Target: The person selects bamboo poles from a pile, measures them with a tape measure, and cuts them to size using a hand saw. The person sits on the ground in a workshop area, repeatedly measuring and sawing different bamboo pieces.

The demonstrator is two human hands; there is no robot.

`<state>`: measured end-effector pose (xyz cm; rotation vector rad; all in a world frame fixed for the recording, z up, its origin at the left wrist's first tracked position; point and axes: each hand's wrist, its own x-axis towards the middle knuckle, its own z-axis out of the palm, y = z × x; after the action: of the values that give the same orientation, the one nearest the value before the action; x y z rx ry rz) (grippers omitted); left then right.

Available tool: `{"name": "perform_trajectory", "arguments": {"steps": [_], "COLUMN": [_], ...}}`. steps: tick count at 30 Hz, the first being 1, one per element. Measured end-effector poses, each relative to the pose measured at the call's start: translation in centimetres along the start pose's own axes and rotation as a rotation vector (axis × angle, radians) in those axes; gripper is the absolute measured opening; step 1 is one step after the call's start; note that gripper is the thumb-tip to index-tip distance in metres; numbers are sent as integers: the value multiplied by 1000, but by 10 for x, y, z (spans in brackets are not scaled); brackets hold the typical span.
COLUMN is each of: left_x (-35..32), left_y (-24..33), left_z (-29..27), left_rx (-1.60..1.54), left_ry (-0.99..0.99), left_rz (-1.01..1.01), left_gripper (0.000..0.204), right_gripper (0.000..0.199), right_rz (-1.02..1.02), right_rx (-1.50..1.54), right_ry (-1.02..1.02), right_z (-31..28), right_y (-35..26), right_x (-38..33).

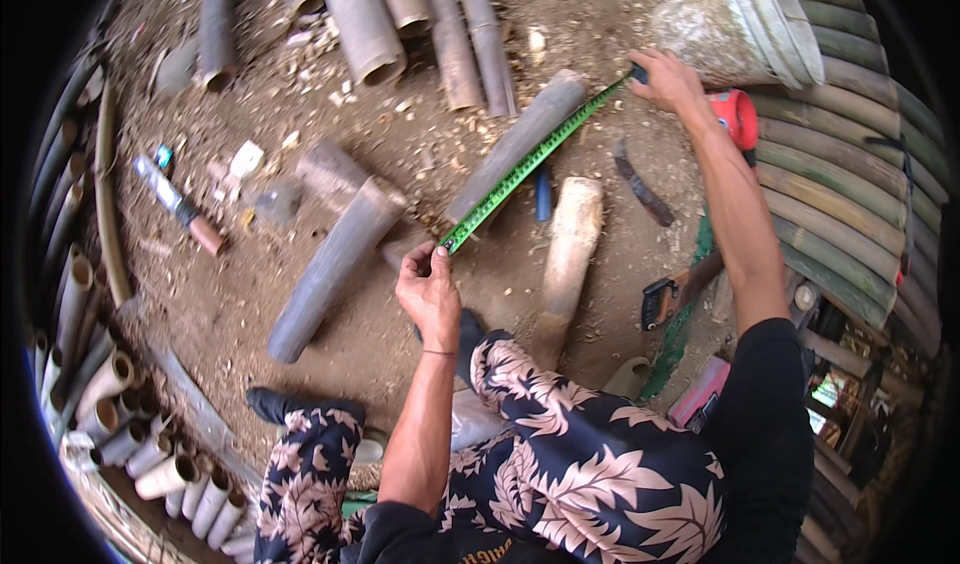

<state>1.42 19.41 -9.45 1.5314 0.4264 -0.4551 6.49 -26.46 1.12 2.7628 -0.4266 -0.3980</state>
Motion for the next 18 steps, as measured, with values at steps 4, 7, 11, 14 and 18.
{"name": "perform_trajectory", "arguments": {"steps": [4, 7, 11, 14, 18], "left_x": [5, 13, 18, 18, 20], "left_y": [12, 19, 15, 9, -9], "left_z": [38, 54, 56, 55, 56], "left_rx": [204, 243, 151, 90, 13], "left_ry": [-36, -48, -61, -87, -64], "left_rz": [0, -33, -151, -180, -88], "left_gripper": [19, 17, 15, 17, 19], "right_gripper": [57, 58, 58, 56, 56], "right_rz": [65, 99, 97, 68, 55], "right_rx": [-29, 44, 119, 147, 197], "right_ry": [-69, -169, -219, -166, -170], "right_z": [8, 4, 15, 15, 6], "right_y": [-8, -23, -43, -52, -60], "right_x": [6, 16, 27, 30, 32]}}
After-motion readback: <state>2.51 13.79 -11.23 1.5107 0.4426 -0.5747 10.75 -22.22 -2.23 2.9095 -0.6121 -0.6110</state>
